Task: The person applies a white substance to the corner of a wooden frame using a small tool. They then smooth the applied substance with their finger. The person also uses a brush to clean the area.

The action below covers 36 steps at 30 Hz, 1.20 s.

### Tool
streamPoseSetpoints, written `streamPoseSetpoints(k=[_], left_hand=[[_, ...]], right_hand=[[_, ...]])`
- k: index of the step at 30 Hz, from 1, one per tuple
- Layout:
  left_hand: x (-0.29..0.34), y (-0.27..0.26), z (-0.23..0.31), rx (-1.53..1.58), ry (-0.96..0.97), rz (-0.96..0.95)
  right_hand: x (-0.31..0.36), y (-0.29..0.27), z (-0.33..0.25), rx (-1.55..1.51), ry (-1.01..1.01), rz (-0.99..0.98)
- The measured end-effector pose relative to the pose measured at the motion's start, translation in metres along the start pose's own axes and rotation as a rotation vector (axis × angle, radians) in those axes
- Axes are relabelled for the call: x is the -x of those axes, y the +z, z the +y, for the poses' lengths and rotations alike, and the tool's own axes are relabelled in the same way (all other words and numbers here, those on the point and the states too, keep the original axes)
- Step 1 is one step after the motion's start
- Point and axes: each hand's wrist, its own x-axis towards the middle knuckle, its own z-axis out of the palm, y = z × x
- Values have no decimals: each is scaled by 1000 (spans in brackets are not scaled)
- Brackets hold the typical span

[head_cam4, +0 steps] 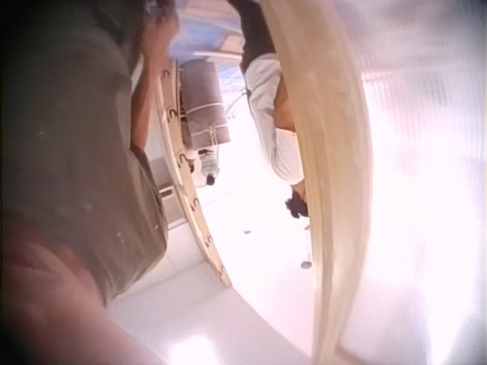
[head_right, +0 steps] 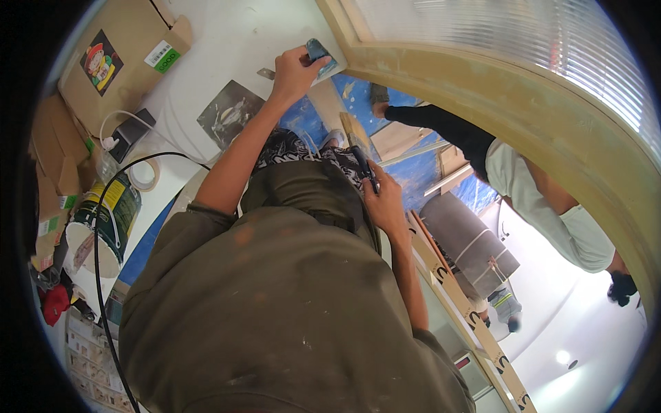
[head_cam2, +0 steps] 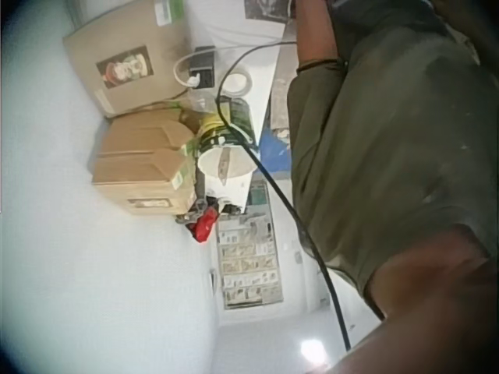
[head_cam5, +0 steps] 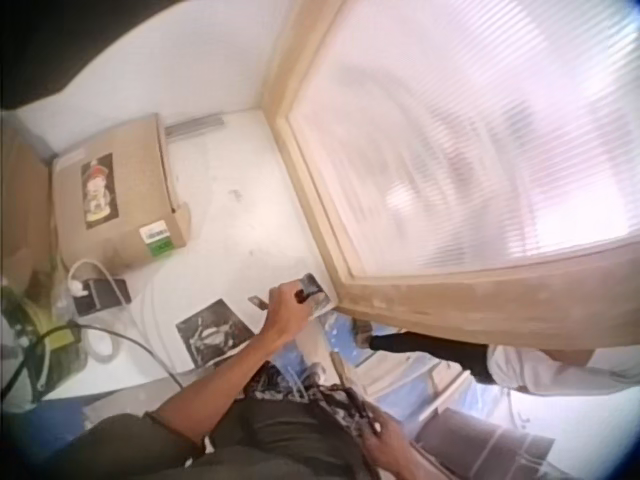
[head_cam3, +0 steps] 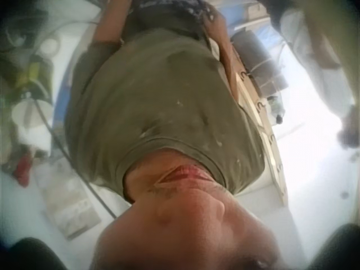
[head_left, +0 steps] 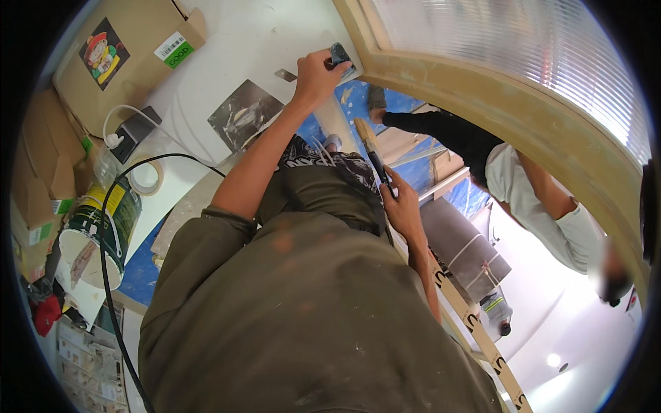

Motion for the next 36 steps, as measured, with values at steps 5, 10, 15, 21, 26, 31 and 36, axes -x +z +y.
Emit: streamPoseSetpoints(k=[5,10,15,21,26,31,36], left_hand=[[-20,15,-15,-17,45,-23],[-26,24,-19,-69,27,-92],[-23,32,-15,-13,54,-57],[-24,31,-16,-96,47,-67],[-22,34,-20,-52,102,-40],[-19,31,-19,-146,164,-16],[-9,14,-6,-1,69,99]], right_hand=[[3,4,17,5,-60,42],[4,2,21,-34,63,-20],[4,4,33,-44,40,-7],[1,5,36,-26,25,-24],[1,9,41,-43,9,-20],[0,3,28,-95,92,-79],[4,0,27,-99,64,-52]])
